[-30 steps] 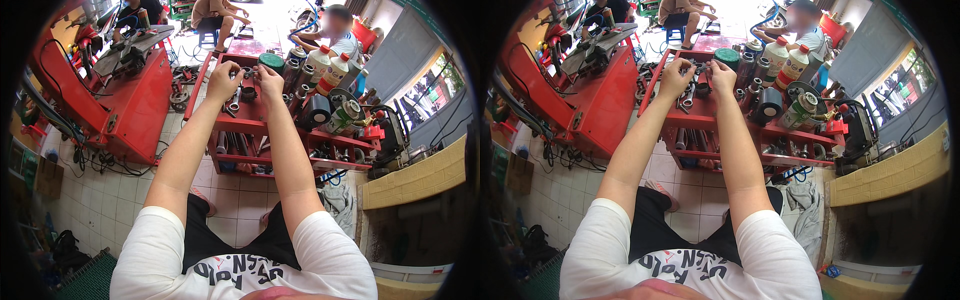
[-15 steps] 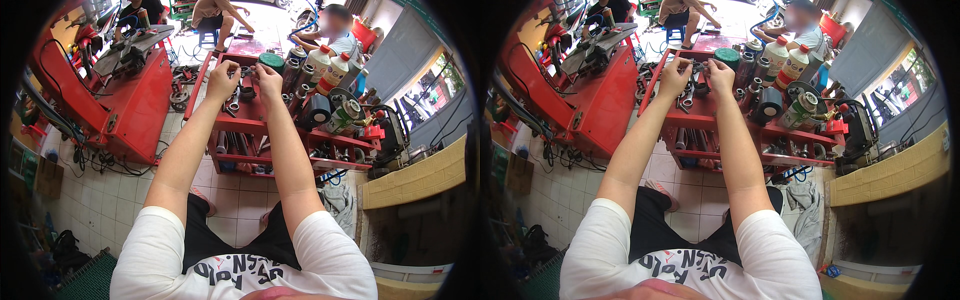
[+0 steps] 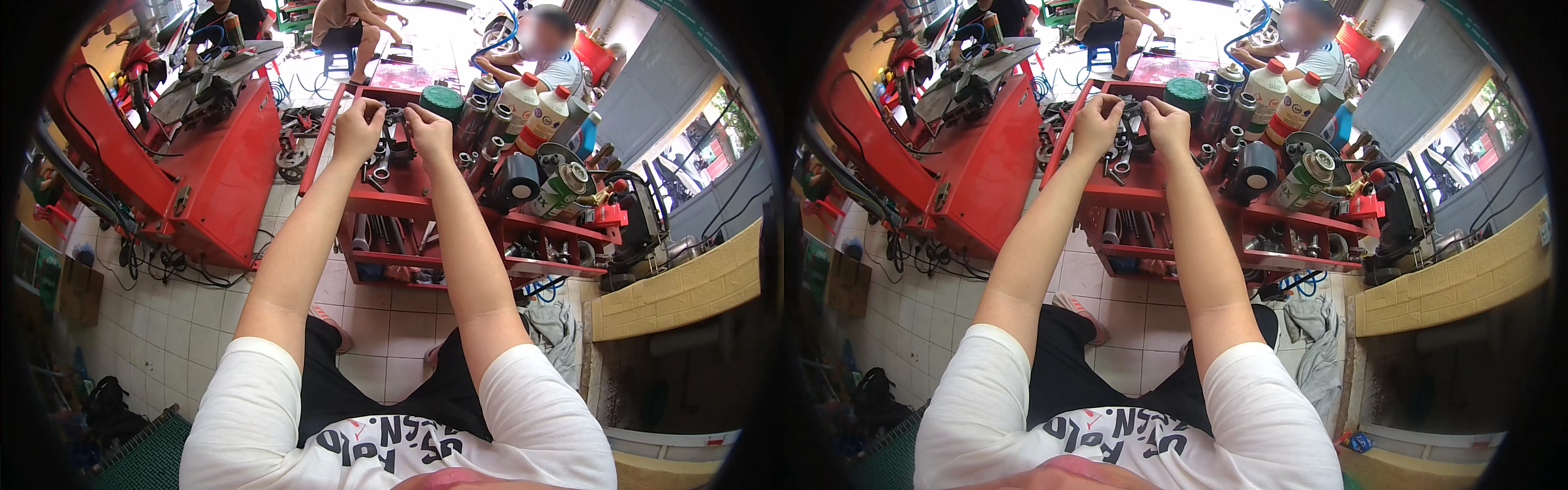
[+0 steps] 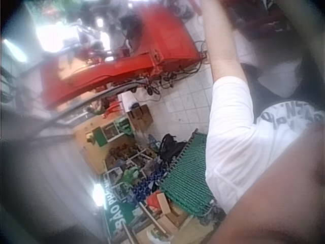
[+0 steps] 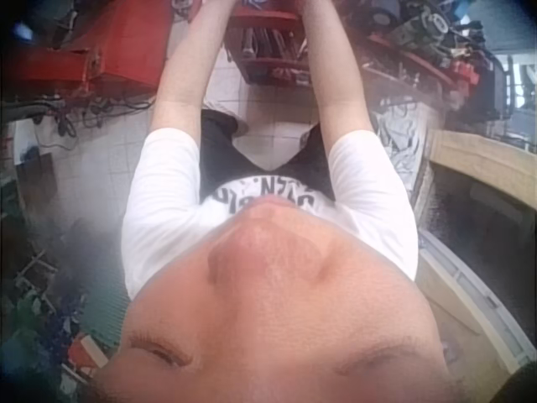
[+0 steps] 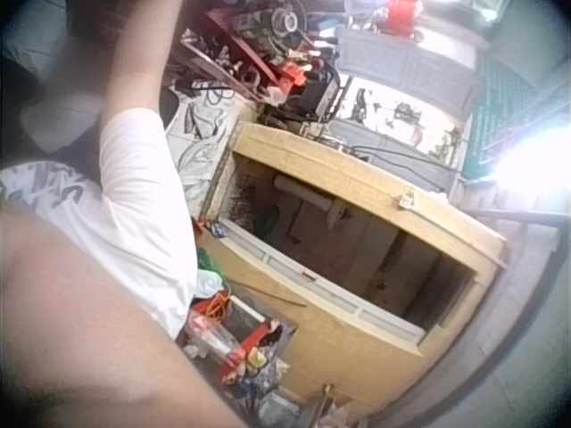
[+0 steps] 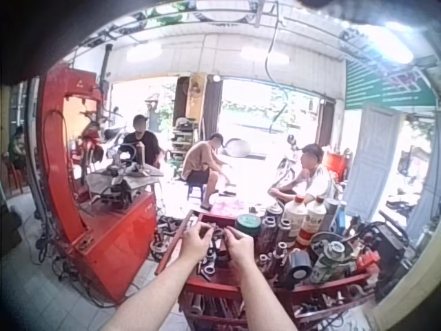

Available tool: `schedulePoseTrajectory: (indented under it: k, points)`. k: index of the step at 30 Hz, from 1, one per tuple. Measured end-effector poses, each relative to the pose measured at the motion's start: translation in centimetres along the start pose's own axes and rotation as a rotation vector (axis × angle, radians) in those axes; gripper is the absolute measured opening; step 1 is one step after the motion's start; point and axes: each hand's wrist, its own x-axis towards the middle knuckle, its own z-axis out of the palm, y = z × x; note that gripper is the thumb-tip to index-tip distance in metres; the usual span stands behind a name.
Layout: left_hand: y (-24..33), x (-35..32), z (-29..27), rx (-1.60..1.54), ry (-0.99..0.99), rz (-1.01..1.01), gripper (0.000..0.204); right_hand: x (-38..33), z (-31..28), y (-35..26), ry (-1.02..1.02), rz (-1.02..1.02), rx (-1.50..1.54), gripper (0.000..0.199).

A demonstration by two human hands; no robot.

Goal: The person sits on the floor of a workshop and assembles a small mechanical component, likely a carburetor, using their hands. They manipulate small parts and tools on a red workbench, repeatedly adjusting and fitting pieces together.

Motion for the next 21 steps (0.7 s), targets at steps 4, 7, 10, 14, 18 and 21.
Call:
schedulePoseTrajectory:
  k: [4, 7, 10, 14, 18, 21]
  points:
    - [-0.2, 0.0, 0.2, 0.034, 0.019, -0.011, 0.017, 0.2, -0.2, 0.8, -0.061, -0.074, -0.079, 0.035]
    - [-0.3, 0.1, 0.2, 0.053, 0.035, -0.016, 0.017, 0.2, 0.0, 1.0, -0.133, -0.074, -0.043, 0.039]
    - [-0.3, 0.2, 0.3, 0.048, 0.036, -0.017, 0.016, 0.2, 0.0, 1.0, -0.115, -0.083, -0.086, 0.034]
    - [-0.4, 0.0, -0.1, 0.065, 0.038, -0.02, 0.017, -0.6, 0.6, 0.1, -0.046, -0.043, -0.107, 0.025]
    - [0.0, 0.0, 0.2, 0.067, 0.052, 0.022, 0.015, -0.3, 0.1, 0.0, -0.095, -0.039, -0.094, 0.023]
    - [0.0, 0.0, 0.2, 0.054, 0.042, 0.007, 0.015, -0.5, 0.2, -0.5, -0.105, -0.004, -0.056, 0.023]
